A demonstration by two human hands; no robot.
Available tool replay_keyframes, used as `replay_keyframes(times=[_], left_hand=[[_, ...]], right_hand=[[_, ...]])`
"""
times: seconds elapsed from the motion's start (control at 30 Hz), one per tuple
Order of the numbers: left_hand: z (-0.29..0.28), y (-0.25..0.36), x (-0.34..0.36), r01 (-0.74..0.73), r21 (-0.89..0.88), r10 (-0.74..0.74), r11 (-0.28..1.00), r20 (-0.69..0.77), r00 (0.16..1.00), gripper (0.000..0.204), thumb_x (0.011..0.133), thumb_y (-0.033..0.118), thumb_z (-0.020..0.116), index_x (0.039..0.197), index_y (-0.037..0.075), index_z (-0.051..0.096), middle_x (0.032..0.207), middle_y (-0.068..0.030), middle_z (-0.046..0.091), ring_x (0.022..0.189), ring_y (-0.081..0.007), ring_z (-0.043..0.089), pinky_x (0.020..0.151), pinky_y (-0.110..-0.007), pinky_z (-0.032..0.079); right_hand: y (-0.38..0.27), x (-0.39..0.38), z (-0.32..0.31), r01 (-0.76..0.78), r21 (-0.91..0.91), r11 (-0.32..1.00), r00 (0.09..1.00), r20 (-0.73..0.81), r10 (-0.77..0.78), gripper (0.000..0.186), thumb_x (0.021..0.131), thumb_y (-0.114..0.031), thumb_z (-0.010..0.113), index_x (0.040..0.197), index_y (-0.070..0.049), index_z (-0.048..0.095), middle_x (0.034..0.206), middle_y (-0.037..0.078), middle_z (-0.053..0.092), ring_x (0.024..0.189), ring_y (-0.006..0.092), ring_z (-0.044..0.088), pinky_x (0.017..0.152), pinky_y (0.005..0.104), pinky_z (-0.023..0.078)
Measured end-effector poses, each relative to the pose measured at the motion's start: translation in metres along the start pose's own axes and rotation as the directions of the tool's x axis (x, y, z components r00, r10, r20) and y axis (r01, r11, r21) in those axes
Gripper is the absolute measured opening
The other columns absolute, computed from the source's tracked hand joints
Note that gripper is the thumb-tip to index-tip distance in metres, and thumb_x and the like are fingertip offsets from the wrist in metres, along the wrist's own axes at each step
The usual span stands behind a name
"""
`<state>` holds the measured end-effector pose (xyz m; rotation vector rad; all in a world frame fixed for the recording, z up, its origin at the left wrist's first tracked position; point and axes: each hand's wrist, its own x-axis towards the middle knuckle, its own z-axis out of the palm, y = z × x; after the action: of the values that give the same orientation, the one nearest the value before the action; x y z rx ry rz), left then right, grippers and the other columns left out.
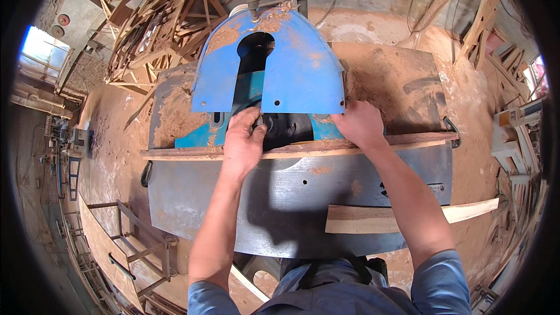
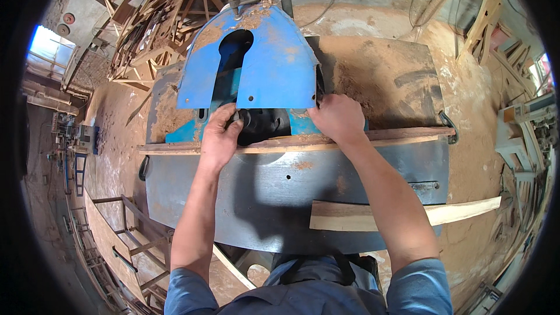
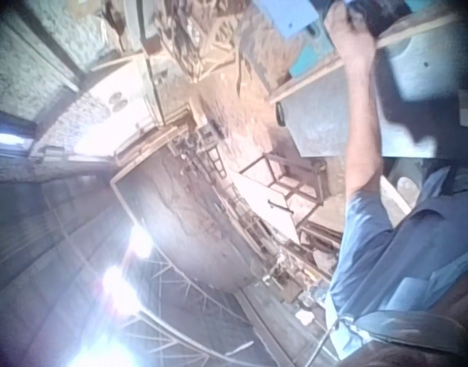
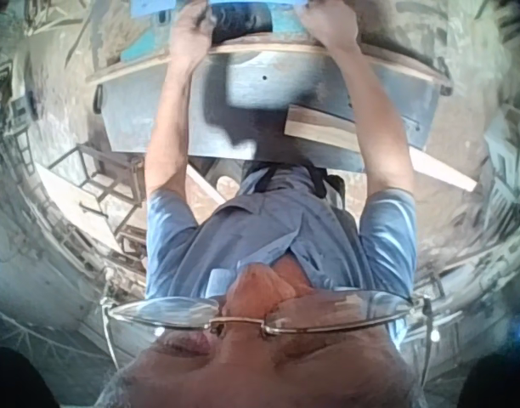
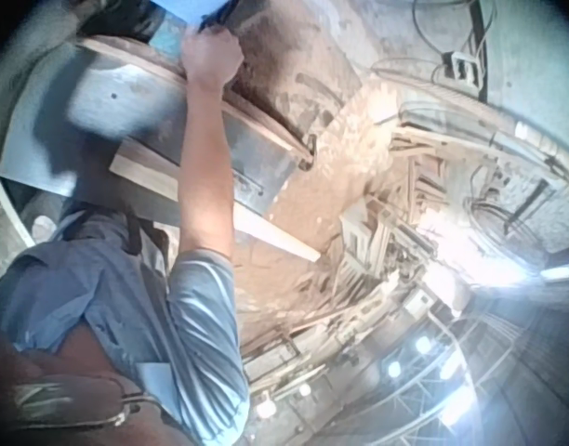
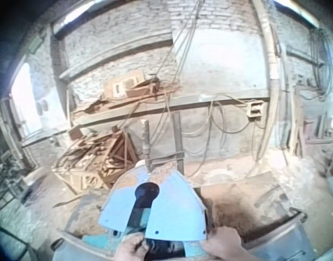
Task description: The person removes the protective guard from a woodworking shaper machine, uses a wrench to loosen the spindle nut, and replaces the existing cutter heads with different blades before securing the nut and reattaching the guard.
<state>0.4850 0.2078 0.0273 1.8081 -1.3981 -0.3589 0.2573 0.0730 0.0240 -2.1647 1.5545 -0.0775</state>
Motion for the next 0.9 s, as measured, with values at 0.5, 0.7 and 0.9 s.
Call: replay_keyframes(times=[0.5, 0.7, 0.9], left_hand=[[-0.004, 0.052, 0.015, 0.356, 0.476, -0.43, 0.804, 0.053, 0.901, 0.025, 0.088, 0.014, 0.068, 0.108, -0.002, 0.068, 0.112, -0.0168, 0.065, 0.111, -0.0331, 0.059, 0.097, -0.043, 0.047], [0.002, -0.01, -0.001, 0.091, -0.052, -0.092, 0.995, -0.032, 0.995, 0.029, 0.089, 0.024, 0.072, 0.1, -0.002, 0.066, 0.098, -0.0171, 0.067, 0.091, -0.0295, 0.064, 0.081, -0.039, 0.05], [-0.002, 0.027, 0.005, 0.143, 0.371, -0.152, 0.918, -0.007, 0.988, 0.032, 0.088, 0.022, 0.073, 0.103, -0.006, 0.065, 0.101, -0.0201, 0.067, 0.094, -0.0346, 0.066, 0.082, -0.04, 0.051]], right_hand=[[0.006, 0.003, -0.001, 0.003, -0.023, 1.0, 0.999, 0.038, -0.002, 0.076, 0.094, -0.065, 0.032, 0.082, -0.003, 0.074, 0.082, 0.023, 0.07, 0.082, 0.0421, 0.069, 0.076, 0.0497, 0.056], [0.005, 0.006, 0.005, 0.059, -0.034, 0.998, 0.998, 0.034, -0.058, 0.073, 0.094, -0.063, 0.034, 0.084, -0.003, 0.075, 0.085, 0.022, 0.071, 0.083, 0.0405, 0.069, 0.077, 0.0488, 0.057], [0.008, 0.005, 0.004, 0.049, -0.044, 0.998, 0.998, 0.03, -0.047, 0.062, 0.094, -0.056, 0.043, 0.082, -0.003, 0.074, 0.083, 0.021, 0.071, 0.081, 0.0391, 0.07, 0.075, 0.0483, 0.057]])
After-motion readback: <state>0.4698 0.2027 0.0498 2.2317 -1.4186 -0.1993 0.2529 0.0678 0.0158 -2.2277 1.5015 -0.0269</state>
